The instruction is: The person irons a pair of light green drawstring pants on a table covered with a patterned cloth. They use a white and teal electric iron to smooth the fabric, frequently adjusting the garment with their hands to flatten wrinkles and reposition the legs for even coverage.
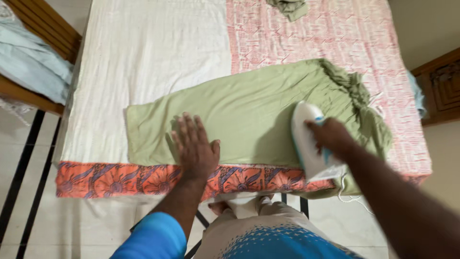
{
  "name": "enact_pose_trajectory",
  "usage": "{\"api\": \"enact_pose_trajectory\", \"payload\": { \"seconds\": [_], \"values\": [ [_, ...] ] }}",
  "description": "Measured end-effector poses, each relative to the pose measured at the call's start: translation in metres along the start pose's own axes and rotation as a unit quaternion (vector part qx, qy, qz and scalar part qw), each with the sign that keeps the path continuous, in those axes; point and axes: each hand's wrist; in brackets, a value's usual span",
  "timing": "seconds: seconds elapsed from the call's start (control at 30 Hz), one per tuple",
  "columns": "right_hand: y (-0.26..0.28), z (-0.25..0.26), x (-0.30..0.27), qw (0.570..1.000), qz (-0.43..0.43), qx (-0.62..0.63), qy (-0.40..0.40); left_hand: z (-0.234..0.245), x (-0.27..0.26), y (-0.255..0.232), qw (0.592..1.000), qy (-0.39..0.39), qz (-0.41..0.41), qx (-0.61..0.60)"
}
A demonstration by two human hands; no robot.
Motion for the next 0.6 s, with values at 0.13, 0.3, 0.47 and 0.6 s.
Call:
{"api": "enact_pose_trajectory", "payload": {
  "seconds": [0.13,0.3,0.47,0.6],
  "values": [
    [0.013,-0.035,-0.029,0.994,0.026,0.084,0.063,-0.024,0.031,-0.046,0.984,0.009,-0.144,-0.106],
    [0.066,-0.057,-0.033,0.995,0.077,0.007,0.062,-0.027,0.038,-0.060,0.985,0.113,-0.110,-0.073],
    [0.048,-0.054,-0.050,0.995,0.061,-0.036,0.063,-0.007,0.033,-0.058,0.975,0.191,-0.085,-0.070],
    [0.042,-0.049,-0.050,0.995,0.044,-0.056,0.069,-0.006,0.028,-0.059,0.976,0.190,-0.077,-0.072]
  ]
}}
Point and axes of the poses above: each hand's wrist, its own x-axis towards the middle knuckle, its own z-axis out of the back of the hand, y = z × x, and after that the axes turned 12 degrees about -z, right-handed
